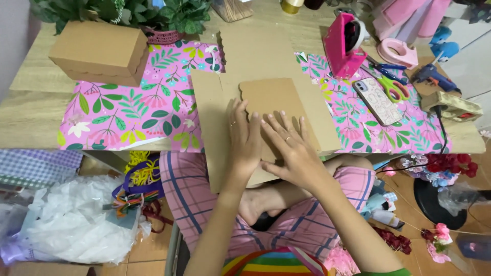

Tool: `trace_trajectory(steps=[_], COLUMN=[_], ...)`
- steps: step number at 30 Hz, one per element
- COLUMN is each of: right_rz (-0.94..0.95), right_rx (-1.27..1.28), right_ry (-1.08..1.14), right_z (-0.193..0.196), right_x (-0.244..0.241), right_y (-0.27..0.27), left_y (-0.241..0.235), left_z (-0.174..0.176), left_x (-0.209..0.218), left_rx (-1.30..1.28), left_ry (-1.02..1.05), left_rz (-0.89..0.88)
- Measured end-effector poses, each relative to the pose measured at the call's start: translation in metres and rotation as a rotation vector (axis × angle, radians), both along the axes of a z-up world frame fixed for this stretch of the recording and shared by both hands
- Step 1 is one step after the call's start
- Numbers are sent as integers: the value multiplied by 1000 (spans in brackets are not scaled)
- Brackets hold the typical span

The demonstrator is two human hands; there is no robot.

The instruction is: The person folds a flat cardboard sheet along pre-scored lines to form a small box. They fold the side flaps, tuck tabs into slots, and close the box. The finished box is placed next to another completed box on the table.

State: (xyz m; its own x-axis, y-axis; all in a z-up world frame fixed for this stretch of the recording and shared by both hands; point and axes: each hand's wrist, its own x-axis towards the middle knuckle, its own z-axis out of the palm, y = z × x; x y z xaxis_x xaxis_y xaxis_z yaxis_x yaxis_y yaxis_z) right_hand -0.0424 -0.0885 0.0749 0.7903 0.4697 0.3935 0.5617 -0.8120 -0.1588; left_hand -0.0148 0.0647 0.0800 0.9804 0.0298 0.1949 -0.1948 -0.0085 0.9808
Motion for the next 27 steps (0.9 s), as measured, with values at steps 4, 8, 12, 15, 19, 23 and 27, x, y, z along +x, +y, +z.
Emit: trace_trajectory(steps=[4,8,12,15,19,23,27], right_rz=[73,-169,-433,-481,-554,-615,-595], right_rx=[173,563,1365,1576,1546,1434,1410], right_ry=[-196,-248,-30,29,30,94,300], right_z=[12,32,-5,-24,-57,-75,-101], right_x=[-3,-8,13,3,-18,-16,8], right_y=[-6,-28,-111,-149,-166,-175,-204], left_y=[-1,-18,-54,-85,-129,-140,-121], left_z=[5,-5,-3,6,-12,-28,-33], left_x=[-6,-1,-2,-13,-3,16,21], left_rx=[45,193,464,645,796,972,1114], left_ry=[-54,-80,-127,-210,-271,-261,-134], left_rz=[19,-12,-181,-312,-315,-181,-188])
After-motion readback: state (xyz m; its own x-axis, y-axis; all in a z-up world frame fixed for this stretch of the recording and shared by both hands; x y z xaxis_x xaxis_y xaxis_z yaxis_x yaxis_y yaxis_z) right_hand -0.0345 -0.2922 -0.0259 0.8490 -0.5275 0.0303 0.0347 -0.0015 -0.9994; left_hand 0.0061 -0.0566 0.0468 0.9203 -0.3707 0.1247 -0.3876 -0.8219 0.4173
